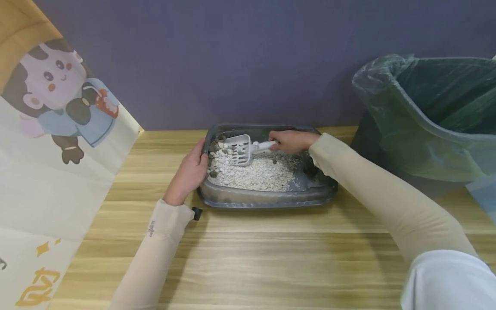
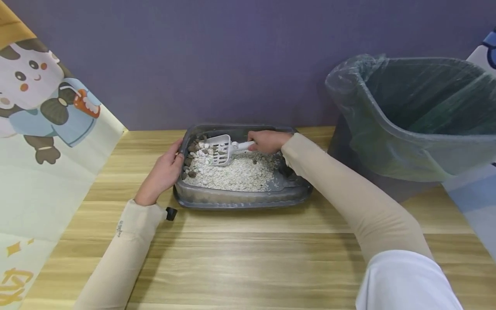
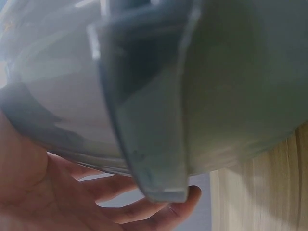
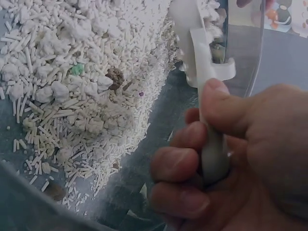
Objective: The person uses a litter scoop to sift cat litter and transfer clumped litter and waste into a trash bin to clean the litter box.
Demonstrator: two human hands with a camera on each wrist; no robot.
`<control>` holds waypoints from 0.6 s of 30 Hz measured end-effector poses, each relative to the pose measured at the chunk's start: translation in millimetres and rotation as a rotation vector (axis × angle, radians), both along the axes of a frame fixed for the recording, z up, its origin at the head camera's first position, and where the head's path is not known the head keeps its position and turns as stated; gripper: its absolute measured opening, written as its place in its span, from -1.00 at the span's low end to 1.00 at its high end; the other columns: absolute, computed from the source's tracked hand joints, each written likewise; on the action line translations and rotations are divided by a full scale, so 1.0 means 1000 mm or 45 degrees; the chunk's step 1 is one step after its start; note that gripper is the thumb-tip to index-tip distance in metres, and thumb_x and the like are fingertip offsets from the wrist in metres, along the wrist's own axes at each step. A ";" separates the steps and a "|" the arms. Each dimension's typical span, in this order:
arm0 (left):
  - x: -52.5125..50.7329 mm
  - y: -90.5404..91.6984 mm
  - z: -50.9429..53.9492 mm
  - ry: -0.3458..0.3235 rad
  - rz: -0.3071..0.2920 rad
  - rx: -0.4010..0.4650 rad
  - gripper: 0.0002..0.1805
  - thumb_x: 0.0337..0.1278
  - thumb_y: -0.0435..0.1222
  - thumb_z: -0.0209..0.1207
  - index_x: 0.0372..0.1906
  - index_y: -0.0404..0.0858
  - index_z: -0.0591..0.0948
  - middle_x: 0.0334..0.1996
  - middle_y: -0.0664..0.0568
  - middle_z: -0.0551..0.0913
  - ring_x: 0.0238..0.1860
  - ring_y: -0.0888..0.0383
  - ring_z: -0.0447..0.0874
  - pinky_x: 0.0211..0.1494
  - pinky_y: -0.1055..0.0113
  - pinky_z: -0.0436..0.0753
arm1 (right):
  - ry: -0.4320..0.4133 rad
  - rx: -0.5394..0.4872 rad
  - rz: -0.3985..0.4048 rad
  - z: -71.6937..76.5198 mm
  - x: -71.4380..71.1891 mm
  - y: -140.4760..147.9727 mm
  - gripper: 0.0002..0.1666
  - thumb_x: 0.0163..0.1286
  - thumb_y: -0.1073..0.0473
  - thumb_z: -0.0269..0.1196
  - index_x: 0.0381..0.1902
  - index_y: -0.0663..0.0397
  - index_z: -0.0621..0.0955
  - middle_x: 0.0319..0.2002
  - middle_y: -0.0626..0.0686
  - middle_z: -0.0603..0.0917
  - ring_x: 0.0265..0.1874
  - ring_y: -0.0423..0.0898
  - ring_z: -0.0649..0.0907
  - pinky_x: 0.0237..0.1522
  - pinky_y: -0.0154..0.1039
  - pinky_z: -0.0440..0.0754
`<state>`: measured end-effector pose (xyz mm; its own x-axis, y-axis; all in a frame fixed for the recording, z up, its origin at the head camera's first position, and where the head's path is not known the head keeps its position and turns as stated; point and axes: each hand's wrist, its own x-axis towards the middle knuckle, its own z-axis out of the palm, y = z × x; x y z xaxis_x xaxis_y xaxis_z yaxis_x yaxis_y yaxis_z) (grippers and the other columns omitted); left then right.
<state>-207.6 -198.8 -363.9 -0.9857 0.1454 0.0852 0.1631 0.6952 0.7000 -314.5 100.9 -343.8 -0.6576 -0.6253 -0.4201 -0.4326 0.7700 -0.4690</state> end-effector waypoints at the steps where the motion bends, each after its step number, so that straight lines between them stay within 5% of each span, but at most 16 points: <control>1: 0.000 0.000 0.000 0.001 -0.004 0.003 -0.41 0.45 -0.25 -0.29 0.50 -0.23 -0.06 0.44 -0.18 0.05 0.40 -0.11 0.02 0.42 0.03 0.05 | 0.000 0.004 0.011 0.000 0.000 0.000 -0.62 0.51 0.00 -0.04 0.16 0.06 0.30 -0.21 0.18 0.46 -0.53 -0.06 0.35 -0.47 -0.17 0.37; 8: 0.000 0.000 0.001 0.006 0.021 -0.026 -0.41 0.44 -0.26 -0.28 0.50 -0.23 -0.04 0.41 -0.22 0.10 0.38 -0.16 0.09 0.39 -0.03 0.10 | -0.072 0.053 0.187 -0.005 -0.002 -0.009 -0.53 0.50 0.00 0.00 0.26 0.04 0.25 0.15 0.13 0.39 -0.05 0.01 0.48 -0.16 -0.07 0.43; 18: -0.001 0.000 -0.001 0.019 0.018 -0.013 -0.41 0.44 -0.25 -0.28 0.50 -0.22 -0.03 0.41 -0.22 0.12 0.38 -0.15 0.09 0.39 -0.02 0.10 | -0.116 0.027 0.149 -0.013 -0.003 -0.008 -0.48 0.51 -0.04 -0.04 0.32 -0.05 0.18 0.35 0.17 0.23 0.28 0.10 0.32 0.17 0.04 0.39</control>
